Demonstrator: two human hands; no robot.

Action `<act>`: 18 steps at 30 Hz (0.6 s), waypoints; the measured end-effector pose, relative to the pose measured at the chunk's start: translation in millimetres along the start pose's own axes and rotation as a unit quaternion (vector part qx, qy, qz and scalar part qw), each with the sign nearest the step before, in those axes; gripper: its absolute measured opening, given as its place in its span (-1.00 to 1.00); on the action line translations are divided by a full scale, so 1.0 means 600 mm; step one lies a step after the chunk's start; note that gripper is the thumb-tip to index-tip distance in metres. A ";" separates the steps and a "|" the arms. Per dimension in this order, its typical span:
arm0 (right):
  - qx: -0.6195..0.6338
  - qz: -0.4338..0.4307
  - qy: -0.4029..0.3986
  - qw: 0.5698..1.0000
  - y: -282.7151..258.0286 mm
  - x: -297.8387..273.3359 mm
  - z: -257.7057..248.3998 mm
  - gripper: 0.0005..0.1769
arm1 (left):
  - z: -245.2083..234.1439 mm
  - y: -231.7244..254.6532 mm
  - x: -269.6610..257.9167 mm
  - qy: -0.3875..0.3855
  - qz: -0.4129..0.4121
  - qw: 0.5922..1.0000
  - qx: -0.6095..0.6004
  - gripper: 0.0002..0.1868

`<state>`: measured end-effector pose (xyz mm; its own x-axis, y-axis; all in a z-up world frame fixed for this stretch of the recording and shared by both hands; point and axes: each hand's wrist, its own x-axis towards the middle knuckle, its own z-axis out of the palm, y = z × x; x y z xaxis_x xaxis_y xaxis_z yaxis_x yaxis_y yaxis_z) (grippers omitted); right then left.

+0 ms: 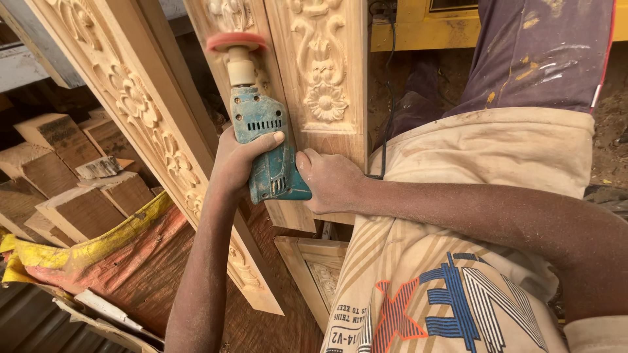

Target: The person sands decorative wood carvings using a power drill equipped with a sanding disc, moving the tool across the floral and geometric patterns of the wood panels.

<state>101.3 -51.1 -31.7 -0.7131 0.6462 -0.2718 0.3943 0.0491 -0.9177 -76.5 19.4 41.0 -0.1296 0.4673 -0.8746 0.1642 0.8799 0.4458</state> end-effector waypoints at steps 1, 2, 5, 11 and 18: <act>0.007 0.002 -0.004 1.000 -0.001 0.000 -0.002 -0.37 | 0.004 0.004 -0.002 0.003 0.005 1.000 0.004 -0.49; 0.017 0.003 -0.010 1.000 -0.003 -0.001 -0.004 -0.38 | 0.008 0.007 -0.005 0.002 0.004 1.000 0.005 -0.49; 0.055 0.003 -0.027 0.998 -0.002 -0.002 -0.018 -0.40 | 0.017 0.024 -0.013 0.029 0.001 0.998 0.050 -0.42; 0.137 0.000 0.008 0.991 -0.033 0.004 -0.025 -0.43 | 0.007 0.070 -0.027 0.010 -0.005 0.993 0.117 -0.34; 0.206 -0.029 0.034 0.978 -0.026 0.004 -0.032 -0.34 | 0.004 0.060 -0.030 -0.084 -0.043 0.994 -0.057 -0.35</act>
<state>104.6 -35.5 -12.8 -0.6821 0.7010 -0.2081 0.0775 -0.2137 -0.9738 -65.8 42.6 72.2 0.0295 0.3781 -0.9253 0.0460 0.9242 0.3791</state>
